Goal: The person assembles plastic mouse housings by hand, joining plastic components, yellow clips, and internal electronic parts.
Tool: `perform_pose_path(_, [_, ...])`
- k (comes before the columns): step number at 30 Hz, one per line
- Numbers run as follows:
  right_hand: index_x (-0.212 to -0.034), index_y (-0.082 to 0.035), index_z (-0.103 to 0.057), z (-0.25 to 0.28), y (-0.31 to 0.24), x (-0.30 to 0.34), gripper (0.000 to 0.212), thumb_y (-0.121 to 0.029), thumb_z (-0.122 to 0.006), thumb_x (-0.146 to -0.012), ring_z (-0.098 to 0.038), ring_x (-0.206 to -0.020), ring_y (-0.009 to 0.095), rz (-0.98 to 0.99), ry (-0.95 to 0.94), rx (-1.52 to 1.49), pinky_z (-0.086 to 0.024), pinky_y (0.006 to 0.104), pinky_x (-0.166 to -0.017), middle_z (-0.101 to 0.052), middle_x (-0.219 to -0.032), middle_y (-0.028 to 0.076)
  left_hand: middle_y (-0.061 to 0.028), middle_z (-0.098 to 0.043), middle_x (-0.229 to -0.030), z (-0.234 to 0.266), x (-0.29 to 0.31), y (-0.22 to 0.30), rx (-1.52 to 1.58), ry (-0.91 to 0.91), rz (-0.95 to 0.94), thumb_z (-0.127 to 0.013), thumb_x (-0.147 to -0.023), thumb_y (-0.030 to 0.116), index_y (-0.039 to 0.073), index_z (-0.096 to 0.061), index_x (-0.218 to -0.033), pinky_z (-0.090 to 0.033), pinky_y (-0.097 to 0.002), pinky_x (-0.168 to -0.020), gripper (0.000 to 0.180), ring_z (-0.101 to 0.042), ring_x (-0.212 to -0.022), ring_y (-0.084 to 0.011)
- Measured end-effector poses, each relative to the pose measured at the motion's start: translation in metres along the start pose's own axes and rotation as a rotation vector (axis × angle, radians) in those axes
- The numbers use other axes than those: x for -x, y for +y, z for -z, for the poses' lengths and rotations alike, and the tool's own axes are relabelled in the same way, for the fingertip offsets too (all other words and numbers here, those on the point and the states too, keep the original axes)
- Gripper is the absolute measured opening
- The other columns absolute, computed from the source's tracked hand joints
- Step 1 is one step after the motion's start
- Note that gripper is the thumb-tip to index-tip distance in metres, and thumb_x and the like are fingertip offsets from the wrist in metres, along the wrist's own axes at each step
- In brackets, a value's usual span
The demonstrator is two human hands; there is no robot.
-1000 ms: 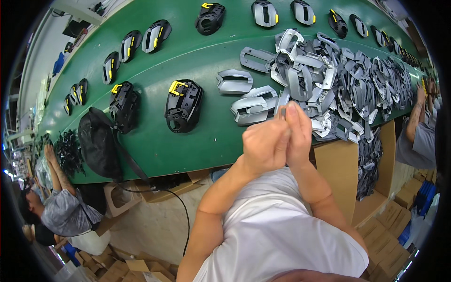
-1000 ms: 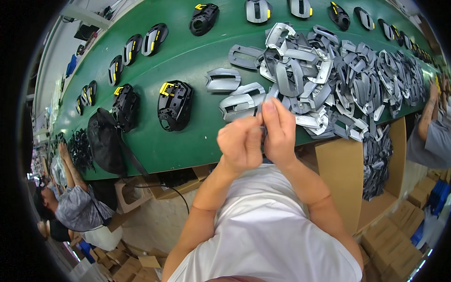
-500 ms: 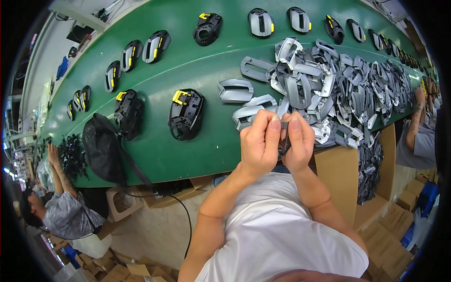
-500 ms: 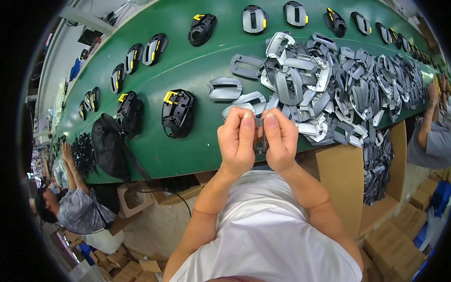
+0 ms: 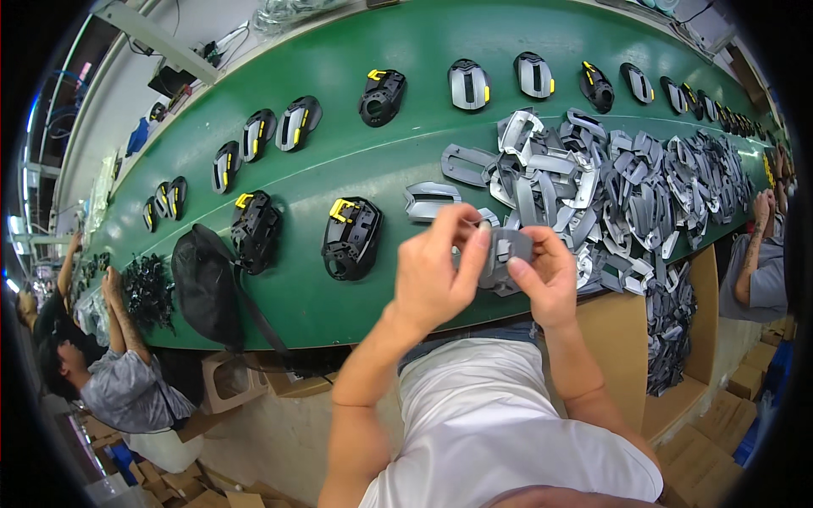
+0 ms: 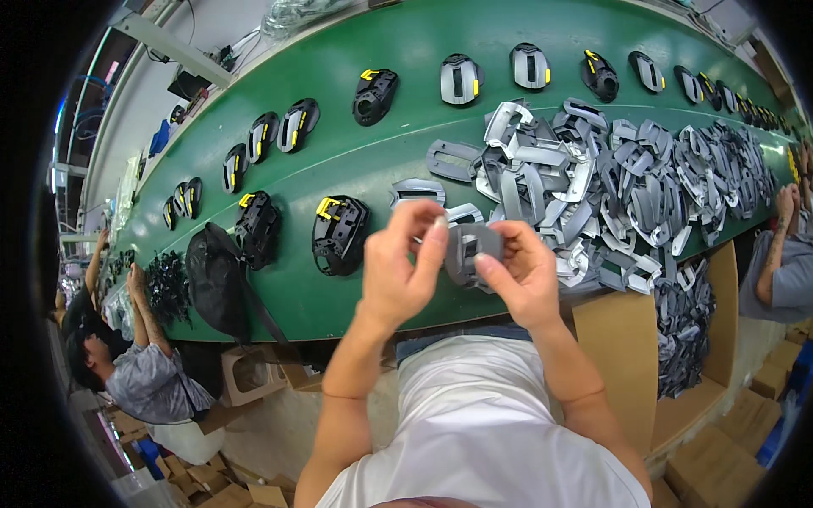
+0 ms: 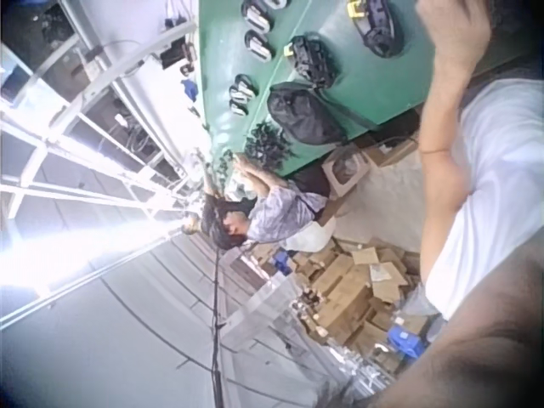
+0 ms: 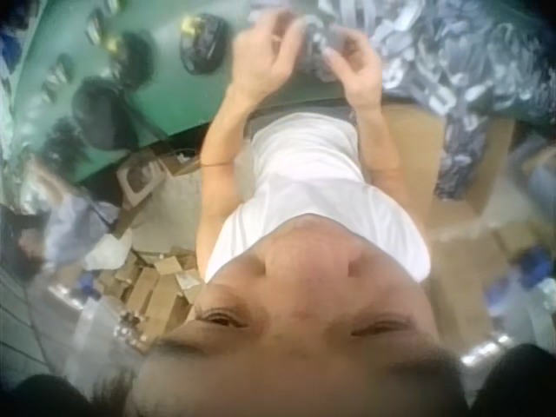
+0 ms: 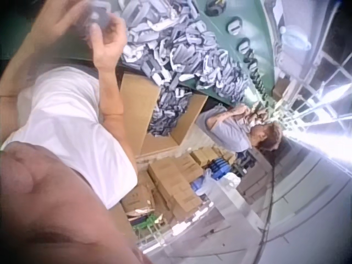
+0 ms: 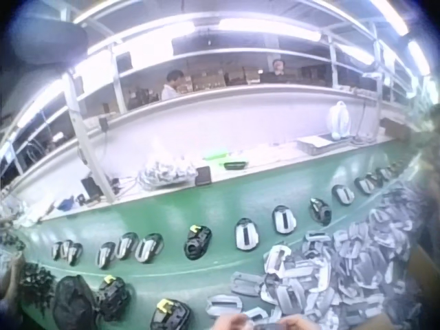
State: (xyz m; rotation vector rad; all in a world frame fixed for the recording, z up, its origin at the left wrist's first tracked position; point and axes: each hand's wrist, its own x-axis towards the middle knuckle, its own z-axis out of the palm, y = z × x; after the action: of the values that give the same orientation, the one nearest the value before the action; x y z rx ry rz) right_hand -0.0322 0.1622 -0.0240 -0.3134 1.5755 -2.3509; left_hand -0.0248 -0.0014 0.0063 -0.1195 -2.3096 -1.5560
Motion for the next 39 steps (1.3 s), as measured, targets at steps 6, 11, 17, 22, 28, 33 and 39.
perform_pose_path(6, [-0.114,0.004,-0.045,0.017,-0.005,0.007,0.037,-0.001,-0.062,-0.081,-0.053,-0.089,0.012,0.059,0.147,0.022,-0.043,0.0235,-0.079,-0.055,-0.098,0.008,-0.0097,-0.065,-0.074,0.054,-0.092,-0.006,-0.450,-0.103,-0.102,-0.061,-0.080,0.018,0.002,-0.059,-0.081,-0.048,-0.0349,-0.056,0.016,-0.064,-0.062,-0.0234])
perform_pose_path(11, [-0.114,0.003,-0.046,0.007,0.007,0.012,0.038,0.000,-0.061,-0.080,-0.052,-0.089,0.012,0.063,0.116,0.116,-0.041,0.0244,-0.079,-0.055,-0.098,0.006,-0.0209,-0.063,-0.096,0.083,-0.181,-0.099,-0.847,-0.288,0.406,-0.057,-0.075,0.056,0.002,-0.063,-0.100,-0.050,-0.0396,-0.074,0.060,-0.062,-0.089,-0.0332])
perform_pose_path(17, [-0.116,0.004,-0.045,0.028,0.009,0.032,0.034,-0.002,-0.055,-0.085,-0.053,-0.088,0.011,0.153,0.218,0.205,-0.040,0.0239,-0.081,-0.057,-0.099,0.007,-0.0197,-0.046,-0.124,0.036,-0.206,-0.137,-0.959,-0.135,0.551,-0.072,-0.061,0.052,-0.002,-0.045,-0.121,-0.041,-0.0481,-0.092,0.085,-0.046,-0.115,-0.0355])
perform_pose_path(22, [-0.114,0.004,-0.044,0.030,0.014,0.023,0.033,-0.001,-0.057,-0.083,-0.053,-0.089,0.012,0.105,0.154,0.197,-0.039,0.0248,-0.083,-0.056,-0.100,0.008,-0.0212,-0.051,-0.118,0.061,-0.193,-0.145,-0.934,-0.077,0.546,-0.077,-0.055,0.043,-0.003,-0.042,-0.117,-0.045,-0.0451,-0.088,0.085,-0.051,-0.109,-0.0347])
perform_pose_path(28, [-0.115,0.003,-0.044,0.034,0.007,0.015,0.034,-0.004,-0.057,-0.085,-0.052,-0.088,0.012,0.140,0.187,0.178,-0.040,0.0237,-0.082,-0.056,-0.098,0.007,-0.0254,-0.059,-0.084,0.057,-0.132,-0.046,-0.372,-0.078,0.093,-0.080,-0.052,0.052,-0.007,-0.042,-0.100,-0.049,-0.0399,-0.074,0.085,-0.060,-0.082,-0.0390])
perform_pose_path(33, [-0.121,0.003,-0.041,0.043,0.007,0.003,0.034,-0.009,-0.050,-0.091,-0.053,-0.093,0.013,0.175,0.270,0.084,-0.042,0.0256,-0.081,-0.056,-0.103,0.009,-0.0220,-0.055,-0.092,0.029,-0.031,0.012,0.017,-0.078,-0.094,-0.065,-0.076,0.038,-0.003,-0.046,-0.106,-0.044,-0.0424,-0.077,0.054,-0.054,-0.087,-0.0388])
perform_pose_path(39, [-0.123,0.002,-0.042,0.043,-0.002,-0.006,0.034,-0.016,-0.046,-0.094,-0.054,-0.094,0.014,0.154,0.331,0.088,-0.043,0.0270,-0.080,-0.055,-0.107,0.010,-0.0039,-0.055,-0.092,0.003,0.024,-0.012,0.626,0.055,0.346,-0.062,-0.085,0.024,-0.003,-0.049,-0.109,-0.043,-0.0245,-0.076,0.038,-0.048,-0.086,-0.0085])
